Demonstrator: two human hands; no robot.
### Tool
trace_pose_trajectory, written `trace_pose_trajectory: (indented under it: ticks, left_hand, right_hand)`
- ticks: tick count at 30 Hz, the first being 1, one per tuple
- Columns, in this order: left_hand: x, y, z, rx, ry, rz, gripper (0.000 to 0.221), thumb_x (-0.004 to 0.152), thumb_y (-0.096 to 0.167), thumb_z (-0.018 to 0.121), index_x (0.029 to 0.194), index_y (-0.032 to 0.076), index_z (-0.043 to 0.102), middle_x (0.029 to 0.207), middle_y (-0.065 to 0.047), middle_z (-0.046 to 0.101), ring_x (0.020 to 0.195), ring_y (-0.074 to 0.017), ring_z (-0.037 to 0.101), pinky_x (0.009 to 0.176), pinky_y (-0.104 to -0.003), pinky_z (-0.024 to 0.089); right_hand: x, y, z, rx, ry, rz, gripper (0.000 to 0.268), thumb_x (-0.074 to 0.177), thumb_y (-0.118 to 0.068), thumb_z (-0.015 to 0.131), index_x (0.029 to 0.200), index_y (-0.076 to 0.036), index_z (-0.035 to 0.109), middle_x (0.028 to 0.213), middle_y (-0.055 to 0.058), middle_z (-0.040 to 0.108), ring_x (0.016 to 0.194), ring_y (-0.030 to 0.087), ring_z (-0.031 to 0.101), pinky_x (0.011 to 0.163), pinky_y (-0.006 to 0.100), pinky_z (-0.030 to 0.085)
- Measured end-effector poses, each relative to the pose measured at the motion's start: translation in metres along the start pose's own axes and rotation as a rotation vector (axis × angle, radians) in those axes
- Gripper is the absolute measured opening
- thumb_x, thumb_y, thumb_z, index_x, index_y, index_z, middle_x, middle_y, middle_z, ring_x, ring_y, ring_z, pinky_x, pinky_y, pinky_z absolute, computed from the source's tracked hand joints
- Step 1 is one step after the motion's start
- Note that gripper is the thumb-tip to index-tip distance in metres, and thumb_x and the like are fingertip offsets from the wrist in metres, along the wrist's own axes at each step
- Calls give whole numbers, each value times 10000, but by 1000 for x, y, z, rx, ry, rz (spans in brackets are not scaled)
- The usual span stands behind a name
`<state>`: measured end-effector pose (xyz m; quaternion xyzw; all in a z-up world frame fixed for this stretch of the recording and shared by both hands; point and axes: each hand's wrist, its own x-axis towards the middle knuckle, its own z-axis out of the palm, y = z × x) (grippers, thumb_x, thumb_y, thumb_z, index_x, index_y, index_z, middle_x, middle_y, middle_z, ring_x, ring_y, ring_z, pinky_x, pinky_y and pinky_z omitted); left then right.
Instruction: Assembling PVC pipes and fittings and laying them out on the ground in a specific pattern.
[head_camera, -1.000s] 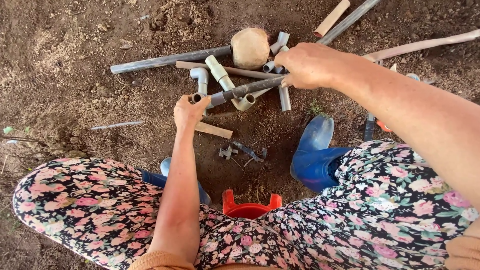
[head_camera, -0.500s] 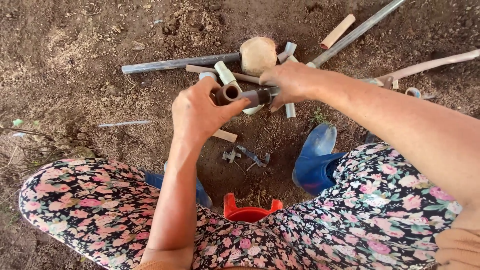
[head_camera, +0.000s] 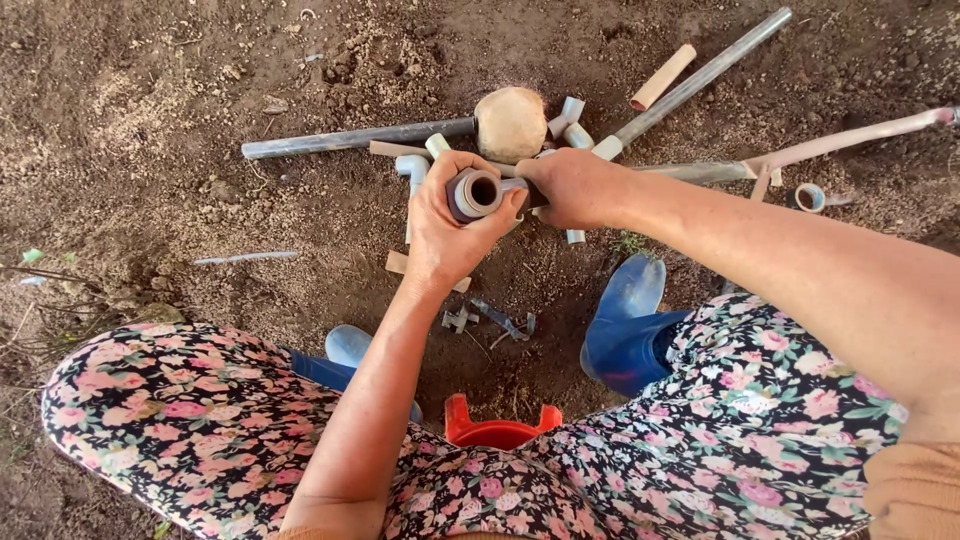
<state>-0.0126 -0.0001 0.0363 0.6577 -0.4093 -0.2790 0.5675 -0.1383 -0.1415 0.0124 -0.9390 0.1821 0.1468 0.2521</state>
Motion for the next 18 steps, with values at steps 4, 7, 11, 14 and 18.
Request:
trace_pose_trajectory:
  ticks: [4, 7, 11, 14, 18]
  left_hand:
    - [4, -3, -1, -145, 40, -9, 256, 719, 145, 776, 887, 129, 584, 752, -87, 639, 774, -108, 623, 700, -294, 508]
    - [4, 5, -7, -200, 86, -32, 234, 697, 117, 782, 847, 120, 602, 708, -77, 630, 751, -72, 587, 674, -281, 502]
    - [14, 10, -15, -183, 216, 67, 187, 693, 31, 754, 803, 123, 633, 740, -79, 621, 761, -142, 616, 735, -289, 494]
    - [12, 1, -16, -212, 208, 111, 203, 788, 28, 699, 799, 146, 535, 805, 3, 554, 763, -99, 511, 725, -250, 436]
    - [23, -25, -54, 372, 24, 355, 363, 671, -187, 715, 994, -31, 662, 896, -163, 643, 738, -230, 610, 572, -307, 502]
  right_hand:
    - [11, 7, 15, -27, 88, 57, 212, 698, -132, 675, 862, -127, 541, 715, 137, 646, 776, 365, 661, 679, 460, 531]
    - [16, -9, 3, -109, 38, 121, 225, 688, -183, 670, 877, -156, 552, 709, 117, 644, 789, 342, 667, 680, 459, 539]
    - [20, -25, -26, -137, -120, 161, 273, 704, -170, 667, 948, -133, 551, 771, 143, 633, 776, 356, 639, 648, 471, 500]
    - [27, -32, -49, -141, -218, 151, 316, 729, -136, 668, 1009, -119, 523, 828, 151, 615, 713, 351, 602, 569, 456, 434]
    - [-5, -40, -109, 48, -229, 351, 775, 739, -151, 758, 1389, -257, 350, 1203, 125, 571, 973, 293, 581, 815, 401, 489]
